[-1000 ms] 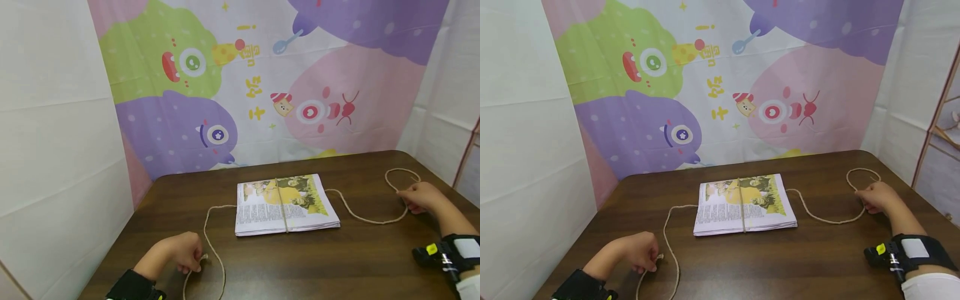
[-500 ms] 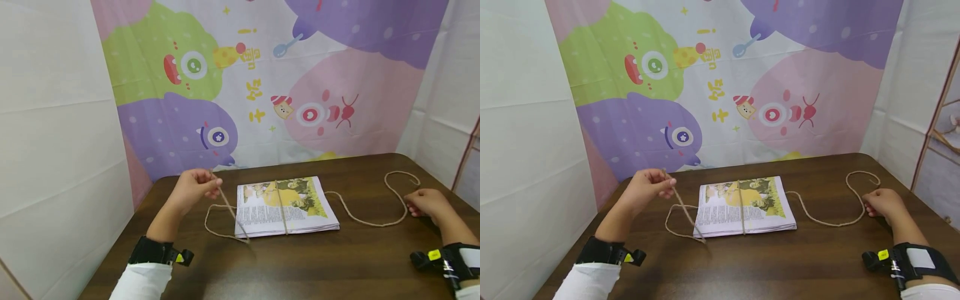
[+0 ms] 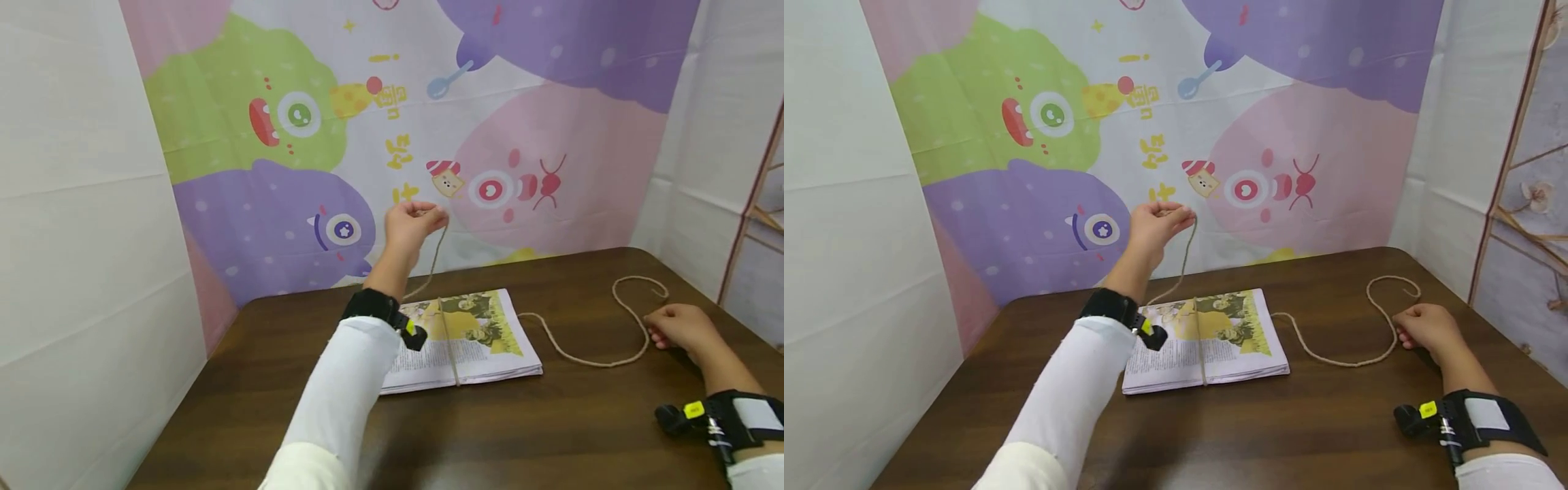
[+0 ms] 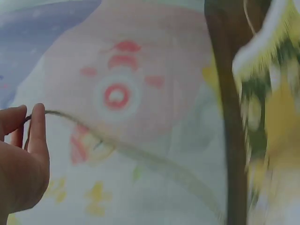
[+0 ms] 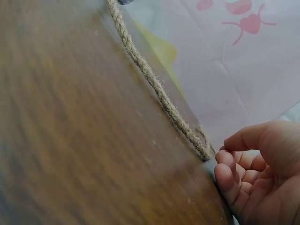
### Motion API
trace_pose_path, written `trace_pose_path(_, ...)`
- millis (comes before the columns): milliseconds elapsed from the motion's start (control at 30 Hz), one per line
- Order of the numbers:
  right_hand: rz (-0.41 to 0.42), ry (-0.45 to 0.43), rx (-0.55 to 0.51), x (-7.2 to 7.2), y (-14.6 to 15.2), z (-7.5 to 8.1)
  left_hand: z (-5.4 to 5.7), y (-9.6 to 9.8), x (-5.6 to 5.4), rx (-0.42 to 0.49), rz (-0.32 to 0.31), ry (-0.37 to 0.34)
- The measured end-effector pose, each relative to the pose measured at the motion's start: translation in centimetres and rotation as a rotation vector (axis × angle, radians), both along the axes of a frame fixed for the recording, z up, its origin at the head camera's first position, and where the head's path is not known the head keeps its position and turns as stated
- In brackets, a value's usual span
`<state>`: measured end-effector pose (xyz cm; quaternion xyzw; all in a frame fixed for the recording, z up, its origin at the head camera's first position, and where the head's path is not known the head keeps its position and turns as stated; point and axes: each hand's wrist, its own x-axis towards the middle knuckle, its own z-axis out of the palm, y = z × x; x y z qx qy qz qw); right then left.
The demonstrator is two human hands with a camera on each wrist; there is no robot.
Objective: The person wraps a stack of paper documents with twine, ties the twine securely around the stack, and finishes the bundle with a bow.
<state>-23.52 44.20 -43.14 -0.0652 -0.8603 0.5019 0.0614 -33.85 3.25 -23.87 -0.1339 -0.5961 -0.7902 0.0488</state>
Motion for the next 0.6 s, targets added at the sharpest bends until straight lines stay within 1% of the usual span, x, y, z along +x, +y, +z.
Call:
trace_pose_path(67, -0.003, 0.004, -0.003, 0.0, 0.0, 0.0, -0.8, 2.7, -0.5, -0.008, -0.053, -0.022)
trace_pose_path(133, -0.003, 0.009, 0.004, -0.1, 0.1, -0.1, -2.1, 5.0, -0.8, -0.040, -0.133, -0.054)
trace_pose_path(200, -0.004, 0.011, 0.011, -0.1, 0.1, -0.1, -3.9, 6.9, -0.9, -0.095, -0.213, -0.088)
trace_pose_path(267, -0.004, 0.011, 0.019, -0.1, 0.1, -0.2, -5.9, 8.4, -0.9, -0.149, -0.283, -0.134)
trace_pose_path(300, -0.005, 0.010, 0.024, -0.1, 0.0, -0.2, -7.0, 9.0, -0.9, -0.181, -0.304, -0.146)
trace_pose_path(400, -0.006, 0.006, 0.026, -0.1, -0.1, -0.3, -10.1, 10.5, -0.4, -0.272, -0.338, -0.179)
trace_pose_path(467, -0.006, 0.003, 0.030, -0.1, -0.2, -0.3, -11.9, 11.2, 0.0, -0.336, -0.354, -0.197)
trace_pose_path(533, -0.010, 0.001, 0.033, -0.1, -0.3, -0.3, -13.2, 11.7, 0.5, -0.379, -0.379, -0.218)
trace_pose_path(600, -0.018, 0.000, 0.036, 0.0, -0.3, -0.2, -14.1, 12.0, 0.9, -0.397, -0.412, -0.243)
